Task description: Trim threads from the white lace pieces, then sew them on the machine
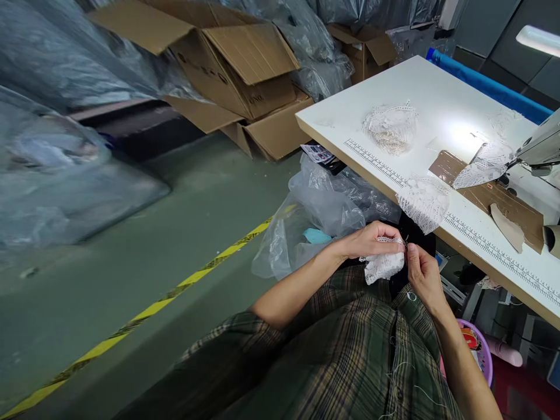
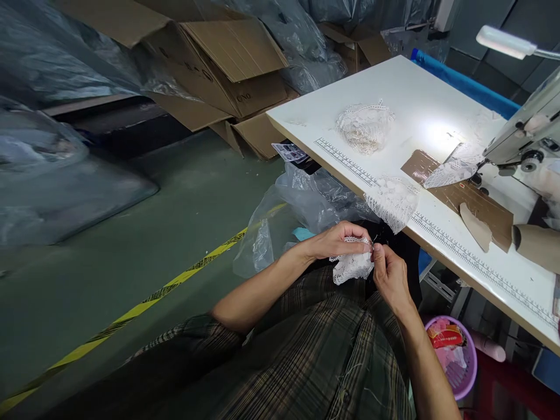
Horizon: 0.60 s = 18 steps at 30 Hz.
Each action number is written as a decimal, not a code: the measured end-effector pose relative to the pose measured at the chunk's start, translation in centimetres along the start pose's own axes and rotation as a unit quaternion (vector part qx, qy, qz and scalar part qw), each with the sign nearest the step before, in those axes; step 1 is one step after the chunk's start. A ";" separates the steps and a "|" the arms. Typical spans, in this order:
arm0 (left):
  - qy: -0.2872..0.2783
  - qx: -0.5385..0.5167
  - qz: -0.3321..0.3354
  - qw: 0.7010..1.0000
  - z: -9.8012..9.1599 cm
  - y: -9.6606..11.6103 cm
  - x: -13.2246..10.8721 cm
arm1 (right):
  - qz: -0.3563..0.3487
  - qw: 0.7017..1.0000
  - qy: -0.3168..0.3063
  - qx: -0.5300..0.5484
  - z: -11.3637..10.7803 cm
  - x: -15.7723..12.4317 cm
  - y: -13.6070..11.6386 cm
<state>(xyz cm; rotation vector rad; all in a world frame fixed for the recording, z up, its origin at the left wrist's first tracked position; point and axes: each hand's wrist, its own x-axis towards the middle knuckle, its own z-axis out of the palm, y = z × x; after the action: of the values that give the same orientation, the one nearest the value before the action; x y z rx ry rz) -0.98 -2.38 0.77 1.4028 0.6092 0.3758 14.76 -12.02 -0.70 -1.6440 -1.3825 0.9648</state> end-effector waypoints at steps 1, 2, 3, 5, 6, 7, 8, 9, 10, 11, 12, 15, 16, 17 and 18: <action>-0.001 0.001 -0.001 1.000 0.0 -0.1 0.0 | 0.005 1.000 0.008 0.012 0.1 -0.1 0.1; -0.003 0.003 0.000 1.000 0.0 -0.4 0.0 | 0.013 0.999 0.017 0.030 0.2 -0.3 0.2; -0.006 0.007 0.002 1.000 0.0 -0.7 0.2 | 0.021 0.998 0.024 0.049 0.3 -0.4 0.3; -0.009 0.039 0.006 0.999 0.0 -1.7 0.6 | 0.034 0.996 0.043 0.077 0.1 -0.8 0.6; -0.006 0.071 0.009 0.997 0.1 -2.4 0.9 | 0.036 0.994 0.060 0.079 -0.1 -0.9 0.7; 0.000 0.115 0.013 0.993 0.1 -3.2 1.2 | 0.034 0.993 0.086 0.076 -0.2 -0.8 0.8; 0.009 0.176 0.020 0.984 0.2 -4.1 1.5 | 0.029 0.990 0.118 0.070 -0.4 -0.7 0.8; 0.033 0.240 0.032 0.970 0.2 -5.1 1.8 | 0.023 0.986 0.153 0.068 -0.6 -0.5 0.8; 0.053 0.300 0.045 0.951 0.3 -6.1 2.1 | 0.018 0.980 0.185 0.070 -0.8 -0.2 0.8; 0.064 0.354 0.053 0.932 0.2 -7.1 2.4 | 0.014 0.975 0.206 0.078 -0.9 0.2 0.6; 0.082 0.396 0.058 0.913 0.2 -8.1 2.6 | 0.012 0.972 0.215 0.090 -0.9 0.6 0.5; 0.124 0.442 0.064 0.886 -0.2 -9.9 3.1 | 0.002 0.973 0.195 0.122 -0.9 1.7 -0.1; 0.129 0.429 0.068 0.892 -0.3 -10.0 3.2 | -0.003 0.973 0.190 0.130 -0.9 1.9 -0.3; 0.136 0.402 0.079 0.902 -0.4 -9.9 3.2 | -0.007 0.973 0.188 0.136 -0.8 2.1 -0.5; 0.129 0.359 0.089 0.920 -0.4 -9.6 3.2 | -0.009 0.973 0.186 0.138 -0.7 2.1 -0.8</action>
<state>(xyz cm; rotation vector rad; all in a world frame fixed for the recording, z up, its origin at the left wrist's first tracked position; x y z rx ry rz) 0.28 -1.59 -9.27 2.1446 0.8911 0.5172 15.34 -9.95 0.14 -1.5045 -0.9620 0.7516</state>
